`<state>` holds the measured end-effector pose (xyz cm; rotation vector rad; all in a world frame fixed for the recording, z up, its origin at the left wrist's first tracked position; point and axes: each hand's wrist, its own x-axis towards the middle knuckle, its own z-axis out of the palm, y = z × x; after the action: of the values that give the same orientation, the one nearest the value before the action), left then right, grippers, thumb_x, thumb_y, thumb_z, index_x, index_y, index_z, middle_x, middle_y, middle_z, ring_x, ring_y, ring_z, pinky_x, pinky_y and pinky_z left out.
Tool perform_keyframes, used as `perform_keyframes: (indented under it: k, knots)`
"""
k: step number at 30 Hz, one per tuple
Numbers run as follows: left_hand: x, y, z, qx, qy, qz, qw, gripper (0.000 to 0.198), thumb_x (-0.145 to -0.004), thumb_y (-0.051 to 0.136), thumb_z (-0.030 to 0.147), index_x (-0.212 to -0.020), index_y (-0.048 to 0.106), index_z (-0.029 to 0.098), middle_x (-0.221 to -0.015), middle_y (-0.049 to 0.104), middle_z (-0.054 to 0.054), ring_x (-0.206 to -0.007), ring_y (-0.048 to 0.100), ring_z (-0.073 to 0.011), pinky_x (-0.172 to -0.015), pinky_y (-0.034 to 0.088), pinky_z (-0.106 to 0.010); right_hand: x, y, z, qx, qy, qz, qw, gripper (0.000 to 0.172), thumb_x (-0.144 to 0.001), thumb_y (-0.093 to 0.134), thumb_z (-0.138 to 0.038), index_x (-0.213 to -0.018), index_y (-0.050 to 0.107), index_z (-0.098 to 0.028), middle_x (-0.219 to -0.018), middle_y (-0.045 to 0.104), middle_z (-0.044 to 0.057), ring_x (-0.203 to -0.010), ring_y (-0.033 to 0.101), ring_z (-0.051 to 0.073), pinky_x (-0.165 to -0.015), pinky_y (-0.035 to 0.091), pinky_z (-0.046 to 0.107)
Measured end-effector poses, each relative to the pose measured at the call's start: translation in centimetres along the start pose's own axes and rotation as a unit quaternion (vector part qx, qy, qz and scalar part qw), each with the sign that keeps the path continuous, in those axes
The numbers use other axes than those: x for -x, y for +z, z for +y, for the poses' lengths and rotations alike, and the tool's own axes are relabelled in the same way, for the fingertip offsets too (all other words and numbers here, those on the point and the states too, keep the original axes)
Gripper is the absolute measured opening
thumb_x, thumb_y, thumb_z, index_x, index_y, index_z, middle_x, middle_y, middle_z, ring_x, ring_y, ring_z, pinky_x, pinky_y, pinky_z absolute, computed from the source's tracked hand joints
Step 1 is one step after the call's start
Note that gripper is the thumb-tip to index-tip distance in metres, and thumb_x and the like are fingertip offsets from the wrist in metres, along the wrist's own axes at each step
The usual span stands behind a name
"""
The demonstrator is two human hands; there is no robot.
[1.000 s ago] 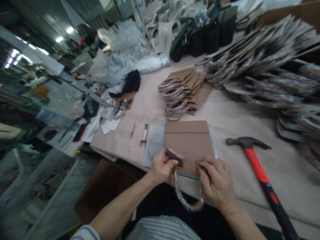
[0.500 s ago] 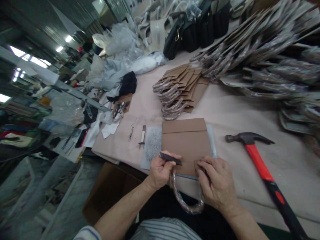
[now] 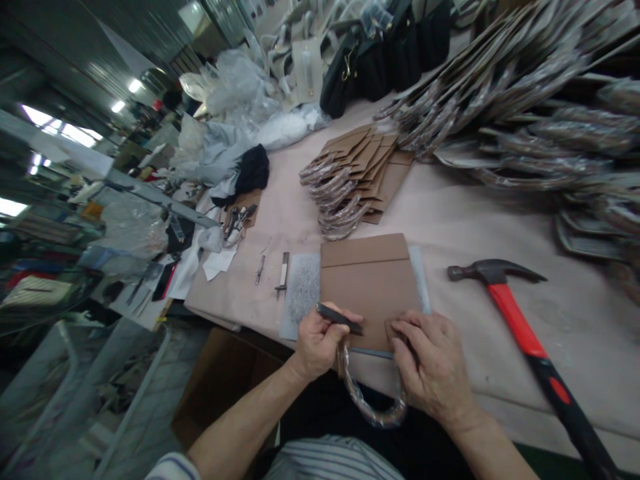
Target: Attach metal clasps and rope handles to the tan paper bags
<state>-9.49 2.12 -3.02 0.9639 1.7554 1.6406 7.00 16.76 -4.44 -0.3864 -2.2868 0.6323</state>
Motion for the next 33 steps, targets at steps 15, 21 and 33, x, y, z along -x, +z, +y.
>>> perform_keyframes:
  k: [15,21,33]
  knots:
    - [0.2,0.7,0.9,-0.130,0.154,0.035,0.979,0.011,-0.096,0.059,0.021,-0.103,0.066,0.016,-0.098,0.078,-0.009,-0.090,0.076,-0.0187,-0.082,0.062,-0.031,-0.2,-0.2,-0.2,0.005,-0.007,0.007,1.000,0.014,-0.096,0.054,-0.021,-0.106,0.063,-0.019,-0.103,0.064,0.008,-0.095,0.060,0.024,-0.086,0.043,0.042]
    - [-0.2,0.4,1.3,-0.119,0.104,0.026,0.987,0.015,-0.096,0.059,0.025,-0.099,0.069,0.014,-0.093,0.077,-0.009,-0.084,0.075,-0.0182,-0.077,0.062,-0.029,-0.3,-0.1,-0.2,-0.001,-0.014,0.006,1.000,0.013,-0.096,0.055,-0.020,-0.106,0.063,-0.018,-0.103,0.064,0.008,-0.095,0.060,0.024,-0.086,0.043,0.042]
    - [0.0,0.9,0.9,-0.132,0.130,0.050,0.981,0.019,-0.100,0.056,0.028,-0.103,0.068,0.015,-0.095,0.076,-0.009,-0.084,0.074,-0.0175,-0.075,0.062,-0.029,-0.3,-0.4,-0.4,-0.003,-0.014,0.013,1.000,0.013,-0.097,0.053,-0.019,-0.106,0.062,-0.019,-0.102,0.063,0.008,-0.093,0.058,0.023,-0.084,0.043,0.041]
